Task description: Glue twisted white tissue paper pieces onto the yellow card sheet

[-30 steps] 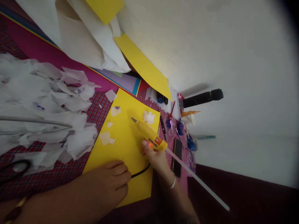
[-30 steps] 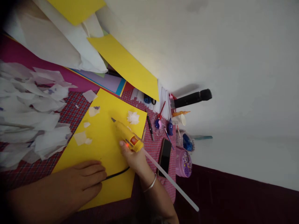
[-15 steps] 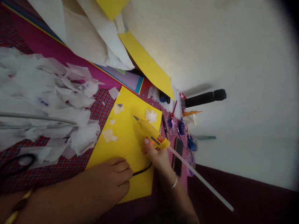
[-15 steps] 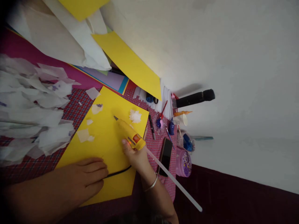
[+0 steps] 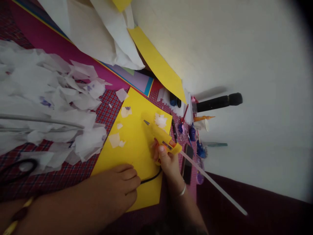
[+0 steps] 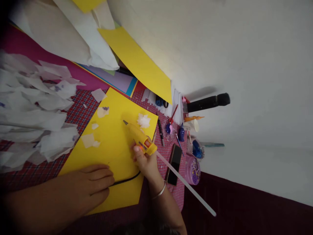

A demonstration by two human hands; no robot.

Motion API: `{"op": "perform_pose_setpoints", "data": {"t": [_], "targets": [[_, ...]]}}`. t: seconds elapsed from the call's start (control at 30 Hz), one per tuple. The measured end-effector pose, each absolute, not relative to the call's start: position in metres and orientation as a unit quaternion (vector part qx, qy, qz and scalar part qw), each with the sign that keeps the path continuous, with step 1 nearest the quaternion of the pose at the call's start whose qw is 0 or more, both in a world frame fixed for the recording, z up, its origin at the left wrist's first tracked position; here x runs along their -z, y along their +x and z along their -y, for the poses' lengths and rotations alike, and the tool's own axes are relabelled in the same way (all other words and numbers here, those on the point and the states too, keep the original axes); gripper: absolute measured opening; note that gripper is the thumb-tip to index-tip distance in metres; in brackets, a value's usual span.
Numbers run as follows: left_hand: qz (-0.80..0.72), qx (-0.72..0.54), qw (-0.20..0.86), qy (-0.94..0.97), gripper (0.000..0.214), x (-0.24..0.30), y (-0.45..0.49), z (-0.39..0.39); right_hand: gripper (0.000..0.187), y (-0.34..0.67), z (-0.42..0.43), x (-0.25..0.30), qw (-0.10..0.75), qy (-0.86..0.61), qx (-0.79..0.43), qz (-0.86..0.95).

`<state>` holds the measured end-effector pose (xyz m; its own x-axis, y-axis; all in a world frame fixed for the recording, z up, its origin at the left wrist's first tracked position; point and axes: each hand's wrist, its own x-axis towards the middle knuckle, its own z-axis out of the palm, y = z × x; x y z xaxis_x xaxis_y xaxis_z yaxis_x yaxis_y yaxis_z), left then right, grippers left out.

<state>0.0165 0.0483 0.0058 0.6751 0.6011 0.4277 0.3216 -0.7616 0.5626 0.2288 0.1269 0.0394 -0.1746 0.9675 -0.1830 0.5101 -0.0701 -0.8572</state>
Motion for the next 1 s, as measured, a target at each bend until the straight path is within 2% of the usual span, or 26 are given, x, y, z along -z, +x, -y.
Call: {"op": "perform_pose_setpoints", "data": {"t": [0.3,0.43,0.57,0.8,1.0], "targets": [[-0.263,-0.332,0.214,0.880,0.010,-0.002,0.018,-0.047,0.043,0.233,-0.122,-0.032,0.258,-0.609,-0.399,0.635],[-0.256,-0.322,0.223,0.884,0.005,-0.001,0.018,-0.047,0.048,0.233,-0.120,-0.028,0.271,-0.613,-0.384,0.635],[-0.250,-0.310,0.229,0.888,0.008,-0.004,0.017,-0.050,0.045,0.229,-0.122,-0.032,0.285,-0.594,-0.398,0.638],[-0.261,-0.325,0.217,0.883,0.015,-0.005,0.018,-0.050,0.037,0.223,-0.125,-0.046,0.252,-0.587,-0.424,0.642],[-0.263,-0.333,0.219,0.879,0.011,-0.003,0.019,-0.046,0.037,0.231,-0.122,-0.041,0.249,-0.607,-0.382,0.651]]}}
